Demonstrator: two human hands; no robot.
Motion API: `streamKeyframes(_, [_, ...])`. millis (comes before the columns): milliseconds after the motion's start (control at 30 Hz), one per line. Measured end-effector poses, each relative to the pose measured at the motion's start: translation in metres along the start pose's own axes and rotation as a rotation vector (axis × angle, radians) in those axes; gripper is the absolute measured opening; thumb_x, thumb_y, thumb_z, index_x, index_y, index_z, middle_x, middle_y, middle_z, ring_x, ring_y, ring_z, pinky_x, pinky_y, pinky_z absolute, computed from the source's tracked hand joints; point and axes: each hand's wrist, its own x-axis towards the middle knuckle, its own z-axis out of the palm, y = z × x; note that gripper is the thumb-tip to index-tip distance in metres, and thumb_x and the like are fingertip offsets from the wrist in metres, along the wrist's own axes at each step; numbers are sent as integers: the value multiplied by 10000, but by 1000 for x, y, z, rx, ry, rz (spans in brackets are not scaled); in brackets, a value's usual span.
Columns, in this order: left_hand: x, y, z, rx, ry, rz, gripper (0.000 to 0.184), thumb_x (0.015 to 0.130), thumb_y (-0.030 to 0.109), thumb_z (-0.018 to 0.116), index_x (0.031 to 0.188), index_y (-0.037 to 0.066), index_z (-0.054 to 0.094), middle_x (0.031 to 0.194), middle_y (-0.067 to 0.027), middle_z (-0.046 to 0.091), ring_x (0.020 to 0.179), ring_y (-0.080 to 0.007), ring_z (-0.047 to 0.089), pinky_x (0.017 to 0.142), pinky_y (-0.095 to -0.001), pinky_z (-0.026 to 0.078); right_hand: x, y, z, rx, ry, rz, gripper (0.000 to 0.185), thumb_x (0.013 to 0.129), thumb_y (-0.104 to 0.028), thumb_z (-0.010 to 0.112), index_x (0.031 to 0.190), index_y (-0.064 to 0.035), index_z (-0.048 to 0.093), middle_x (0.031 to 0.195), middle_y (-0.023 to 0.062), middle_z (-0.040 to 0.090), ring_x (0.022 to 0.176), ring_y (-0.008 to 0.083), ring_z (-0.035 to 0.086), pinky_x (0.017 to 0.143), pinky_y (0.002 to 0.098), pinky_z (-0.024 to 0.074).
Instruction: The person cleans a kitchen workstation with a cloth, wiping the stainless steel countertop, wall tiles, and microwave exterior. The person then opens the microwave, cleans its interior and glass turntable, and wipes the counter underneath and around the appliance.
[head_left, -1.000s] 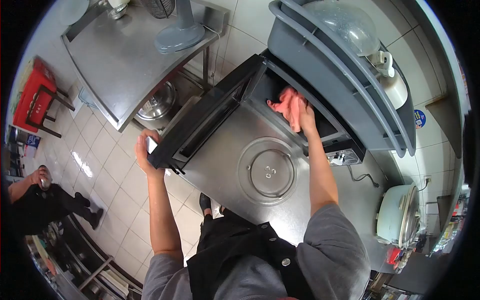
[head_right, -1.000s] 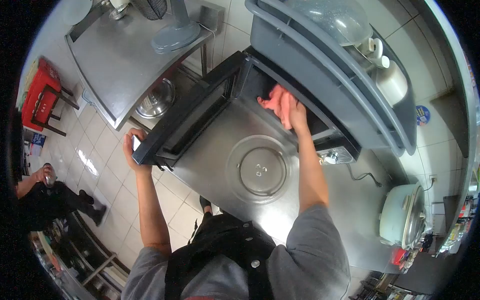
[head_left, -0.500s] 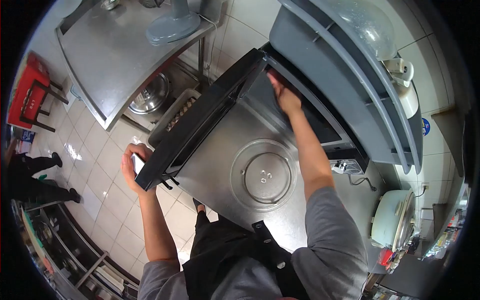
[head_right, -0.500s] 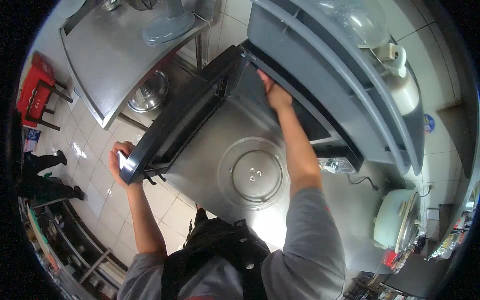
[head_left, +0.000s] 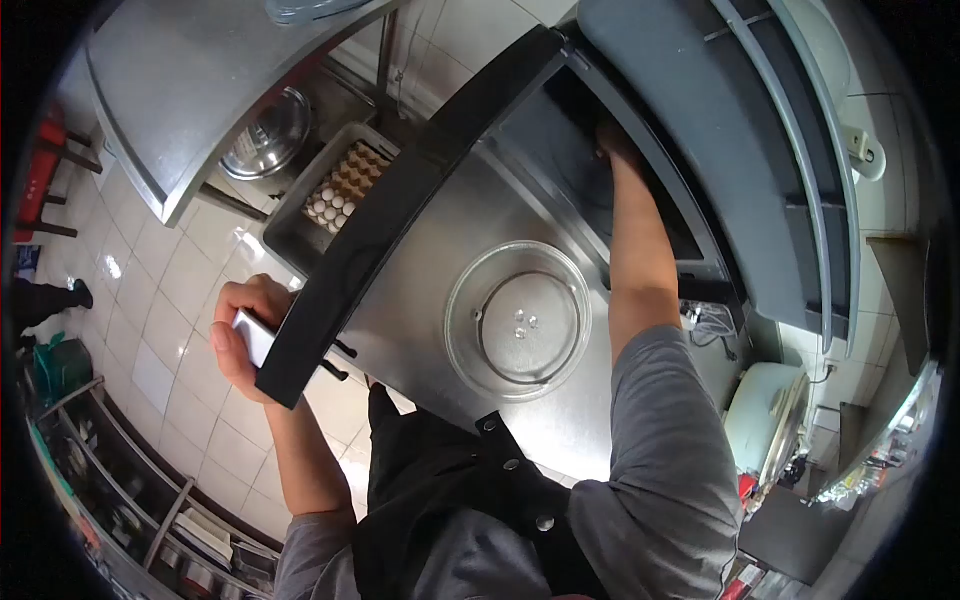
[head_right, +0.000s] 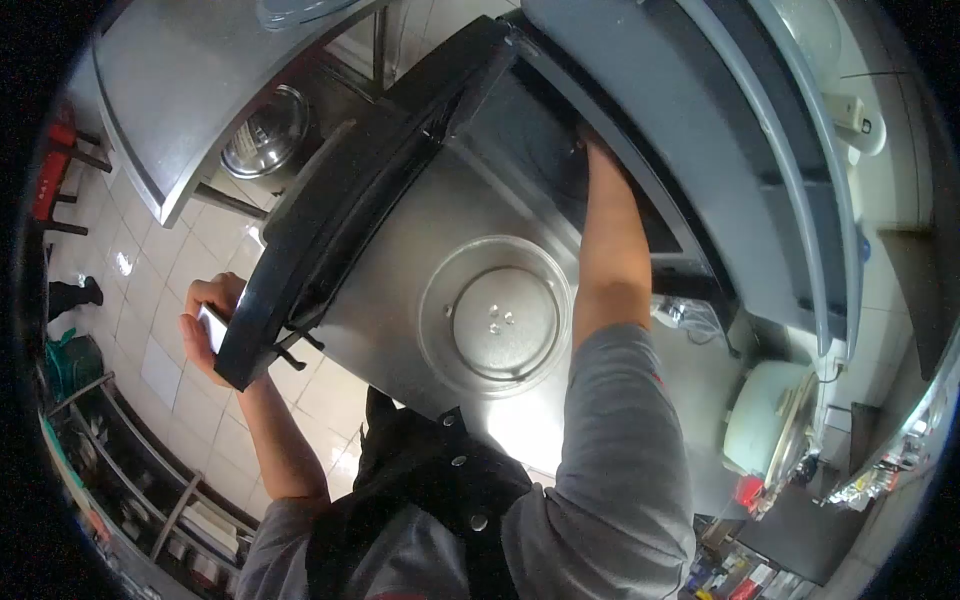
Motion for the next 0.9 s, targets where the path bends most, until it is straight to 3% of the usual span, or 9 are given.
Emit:
streamKeyframes(100, [-4,0,2,53,-31,-14,494,986,501,340,757,72,431,638,-23,395,614,-127,344,614,-296,284,-23,3,-19,-160,-138,185,492,967,-331,456,1396,-91,479,1453,196,434,1358,350,407,1126,463,309])
streamKeyframes(233, [-7,-7,-9,146,-64,-5,617,960,561,400,734,-4,499,626,-66,476,570,-147,438,541,-290,312,-61,-11,-51,-321,-268,351,512,966,-307,456,1436,-104,432,1494,187,389,1372,338,393,1126,459,311])
streamKeyframes(433, [-14,-8,-5,207,-130,-3,585,925,527,406,693,3,523,612,-67,511,548,-149,470,513,-290,324,-118,13,-28,-487,-516,318,682,943,-394,494,1505,-73,278,1558,153,284,1400,419,307,1118,557,245])
streamKeyframes(500, [-14,-6,0,148,-132,11,539,929,482,413,710,5,532,620,-67,518,545,-148,478,514,-290,328,-151,12,-42,-676,-289,34,583,922,-264,496,1454,-52,385,1520,175,364,1419,283,339,1128,482,281])
streamKeyframes(533, [-13,-6,2,191,-114,53,496,930,440,420,724,5,541,628,-69,520,543,-151,489,515,-288,334,-156,11,-47,-675,-279,30,583,922,-264,496,1454,-52,385,1520,175,364,1419,283,339,1128,482,281])
streamKeyframes(600, [-9,2,3,176,-153,51,436,932,375,432,729,5,544,621,-72,508,530,-146,499,511,-285,341,-160,14,-59,-716,-750,69,588,906,-296,533,1433,-63,416,1448,132,469,1396,273,363,1118,460,279])
streamKeyframes(633, [-7,7,6,181,-161,73,412,933,348,439,731,5,547,608,-68,497,518,-141,495,505,-282,339,-154,16,-64,-716,-746,63,588,906,-296,533,1433,-63,416,1448,132,469,1396,273,363,1118,460,279])
streamKeyframes(800, [-7,11,6,190,-166,69,341,929,268,456,739,4,560,556,-47,447,470,-125,465,476,-279,320,-100,28,-99,-1101,-1053,-87,242,925,-208,558,1088,-136,722,981,43,716,751,288,691,697,475,543])
streamKeyframes(900, [-9,10,9,188,-136,88,320,924,244,468,737,3,565,534,-31,419,454,-122,436,465,-281,309,-86,2,-130,-1019,-911,19,278,911,-251,582,1100,-106,724,1072,111,711,942,306,690,733,479,568])
